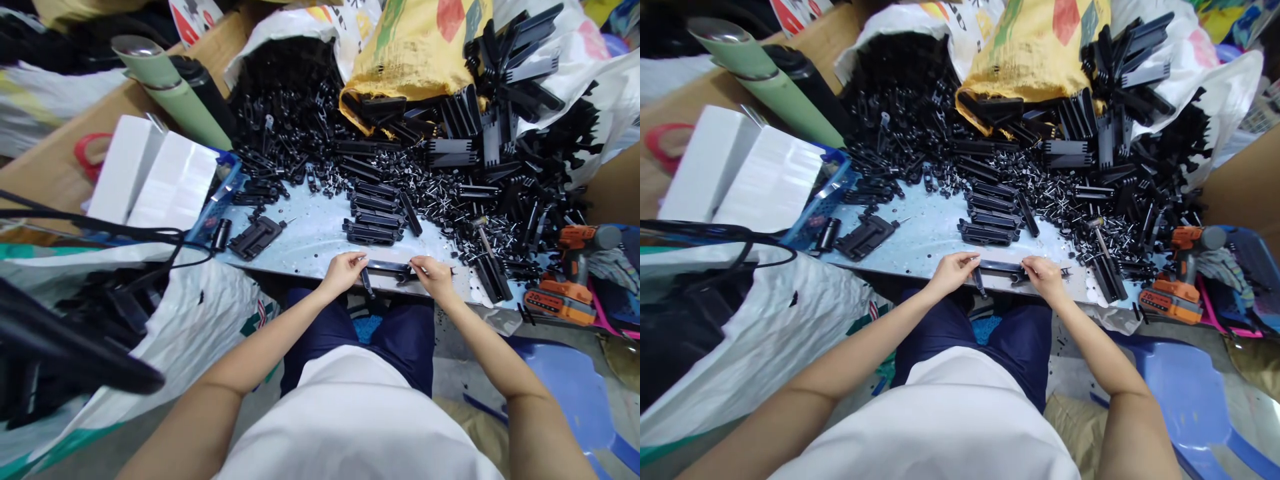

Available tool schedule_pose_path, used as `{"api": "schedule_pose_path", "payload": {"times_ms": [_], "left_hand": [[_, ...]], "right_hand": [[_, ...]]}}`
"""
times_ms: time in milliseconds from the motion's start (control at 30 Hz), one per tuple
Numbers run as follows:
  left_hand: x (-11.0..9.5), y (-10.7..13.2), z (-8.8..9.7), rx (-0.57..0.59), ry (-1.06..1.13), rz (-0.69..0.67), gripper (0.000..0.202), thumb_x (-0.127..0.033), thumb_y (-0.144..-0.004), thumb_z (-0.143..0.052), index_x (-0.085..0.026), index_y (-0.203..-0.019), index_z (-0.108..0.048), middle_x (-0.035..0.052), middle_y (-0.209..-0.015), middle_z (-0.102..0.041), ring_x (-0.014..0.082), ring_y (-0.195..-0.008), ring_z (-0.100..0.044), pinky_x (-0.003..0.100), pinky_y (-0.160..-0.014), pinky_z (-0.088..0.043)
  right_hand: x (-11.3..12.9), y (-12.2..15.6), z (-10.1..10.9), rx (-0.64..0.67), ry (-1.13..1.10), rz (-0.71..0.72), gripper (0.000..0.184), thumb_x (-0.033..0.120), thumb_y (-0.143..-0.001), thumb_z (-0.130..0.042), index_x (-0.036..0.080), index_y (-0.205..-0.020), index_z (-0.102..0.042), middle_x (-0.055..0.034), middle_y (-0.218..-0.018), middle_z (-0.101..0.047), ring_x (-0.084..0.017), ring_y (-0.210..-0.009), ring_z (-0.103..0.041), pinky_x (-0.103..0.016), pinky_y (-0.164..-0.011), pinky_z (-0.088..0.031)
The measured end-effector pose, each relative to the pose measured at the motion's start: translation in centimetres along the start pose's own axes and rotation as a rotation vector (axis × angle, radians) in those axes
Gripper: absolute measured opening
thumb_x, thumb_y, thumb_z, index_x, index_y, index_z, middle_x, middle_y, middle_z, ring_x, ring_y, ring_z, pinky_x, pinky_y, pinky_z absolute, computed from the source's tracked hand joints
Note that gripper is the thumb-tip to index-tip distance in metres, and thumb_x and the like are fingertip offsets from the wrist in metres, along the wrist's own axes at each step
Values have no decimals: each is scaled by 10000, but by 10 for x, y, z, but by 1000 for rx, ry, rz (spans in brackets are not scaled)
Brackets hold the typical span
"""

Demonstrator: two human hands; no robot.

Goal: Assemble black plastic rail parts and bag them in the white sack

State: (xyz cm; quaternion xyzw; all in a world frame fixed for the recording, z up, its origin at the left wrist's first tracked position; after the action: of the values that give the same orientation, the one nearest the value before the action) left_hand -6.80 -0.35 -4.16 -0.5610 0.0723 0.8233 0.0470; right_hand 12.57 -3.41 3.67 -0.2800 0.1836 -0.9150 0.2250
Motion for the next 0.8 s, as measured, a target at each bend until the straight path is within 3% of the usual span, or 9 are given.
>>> {"api": "schedule_pose_path", "payload": {"times_ms": [67,133,233,300,367,433,533,633,800], "left_hand": [[-32,7,10,-145,-258,-317,305,-384,-897,-526,-127,-1040,-608,94,-864,-570,210,-807,-563,302,-725,-493],[-61,24,2,-173,-460,-656,307,-368,-933,-457,-136,-1093,-579,116,-1000,-554,241,-972,-524,357,-836,-466],[-79,51,-33,6,-656,-1086,304,-301,-963,-379,-127,-1167,-521,118,-1134,-513,239,-1119,-445,389,-963,-391],[-78,59,-53,129,-763,-1232,340,-315,-968,-373,-98,-1206,-482,133,-1205,-468,244,-1160,-407,388,-995,-359],[-74,51,-71,229,-871,-1228,426,-388,-958,-411,-65,-1233,-450,164,-1236,-432,260,-1117,-434,377,-950,-390],[-71,33,-82,270,-960,-1104,516,-460,-933,-461,-40,-1231,-444,190,-1188,-455,265,-1004,-493,359,-848,-435],[-72,8,-84,277,-965,-870,487,-493,-943,-408,-40,-1028,-567,160,-909,-550,248,-819,-534,320,-690,-443],[-91,12,-73,271,-776,-795,619,-515,-968,-191,-100,-723,-579,107,-656,-500,221,-678,-522,291,-588,-402],[-151,75,-34,344,-96,-852,679,-509,-955,-20,-154,-645,-508,59,-588,-470,155,-552,-477,260,-544,-372]], "right_hand": [[8,8,-4,30,24,121,252,280,-910,-429,176,-870,-655,-71,-858,-682,-147,-794,-645,-282,-759,-521],[10,16,-6,78,34,207,238,273,-911,-435,170,-984,-637,-88,-957,-670,-153,-865,-630,-298,-790,-509],[3,23,-13,228,78,269,338,379,-899,-451,169,-1128,-584,-113,-1046,-636,-172,-920,-597,-319,-792,-492],[-4,25,-19,343,143,314,400,440,-902,-418,175,-1161,-567,-113,-1037,-627,-171,-894,-587,-307,-764,-479],[-14,26,-23,419,248,328,450,505,-893,-391,165,-1114,-588,-114,-975,-629,-175,-841,-581,-291,-711,-459],[-26,22,-21,424,372,276,518,585,-866,-369,141,-916,-632,-110,-807,-621,-175,-720,-563,-273,-624,-417],[-27,15,-7,345,440,185,617,647,-857,-288,148,-593,-539,-70,-554,-508,-140,-525,-467,-255,-513,-317],[8,8,17,301,263,215,629,605,-898,-206,159,-556,-487,-45,-504,-461,-115,-465,-410,-252,-478,-269],[96,3,55,357,-509,220,524,474,-949,-199,183,-616,-480,-14,-489,-464,-105,-454,-448,-232,-473,-323]]}}
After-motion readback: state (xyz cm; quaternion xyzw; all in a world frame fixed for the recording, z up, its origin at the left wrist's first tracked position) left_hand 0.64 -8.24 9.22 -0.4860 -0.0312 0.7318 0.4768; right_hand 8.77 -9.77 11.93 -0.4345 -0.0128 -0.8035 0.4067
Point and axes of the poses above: each hand's wrist, its own y-axis away from the middle knuckle, its own z-axis out of the back of the hand, x = y × z, the point moved 10 cm from there along -y, towards the middle knuckle
